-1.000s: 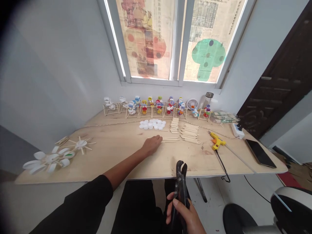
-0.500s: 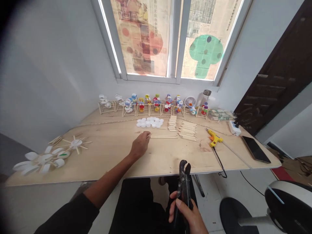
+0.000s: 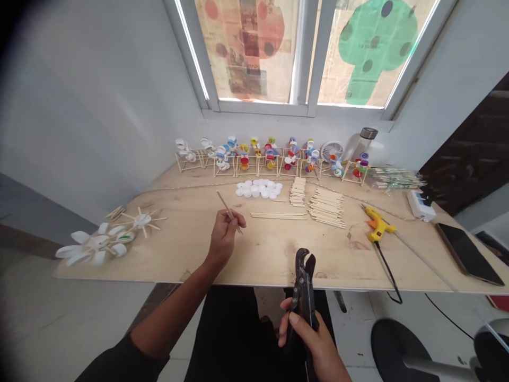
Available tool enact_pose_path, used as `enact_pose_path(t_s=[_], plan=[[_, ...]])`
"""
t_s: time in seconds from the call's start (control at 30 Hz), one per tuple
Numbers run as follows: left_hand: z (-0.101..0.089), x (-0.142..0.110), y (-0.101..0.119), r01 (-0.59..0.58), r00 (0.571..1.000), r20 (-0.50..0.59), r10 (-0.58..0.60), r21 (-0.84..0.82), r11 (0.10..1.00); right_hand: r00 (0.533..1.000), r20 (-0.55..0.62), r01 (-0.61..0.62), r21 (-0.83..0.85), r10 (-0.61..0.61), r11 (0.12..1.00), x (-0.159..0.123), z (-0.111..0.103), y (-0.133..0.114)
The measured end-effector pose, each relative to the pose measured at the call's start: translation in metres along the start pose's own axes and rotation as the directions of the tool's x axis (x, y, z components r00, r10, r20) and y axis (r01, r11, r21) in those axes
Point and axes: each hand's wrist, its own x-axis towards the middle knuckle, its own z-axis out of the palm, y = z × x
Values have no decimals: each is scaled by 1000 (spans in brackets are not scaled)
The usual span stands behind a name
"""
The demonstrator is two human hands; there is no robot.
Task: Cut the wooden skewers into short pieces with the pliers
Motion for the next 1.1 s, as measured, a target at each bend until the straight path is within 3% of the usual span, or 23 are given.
enact_pose_path(t_s=[0.43,0.67,1.1], plan=[[-12,-4,-15,111,969,207,-136,128,986,999,18,-26,-74,27,997,0,-4,-3],[-21,0,-18,22,961,247,-124,379,925,1000,9,-26,-93,27,995,-2,-5,-3],[-25,5,-15,-76,951,296,-87,499,863,999,24,-31,-85,33,996,0,-9,3]])
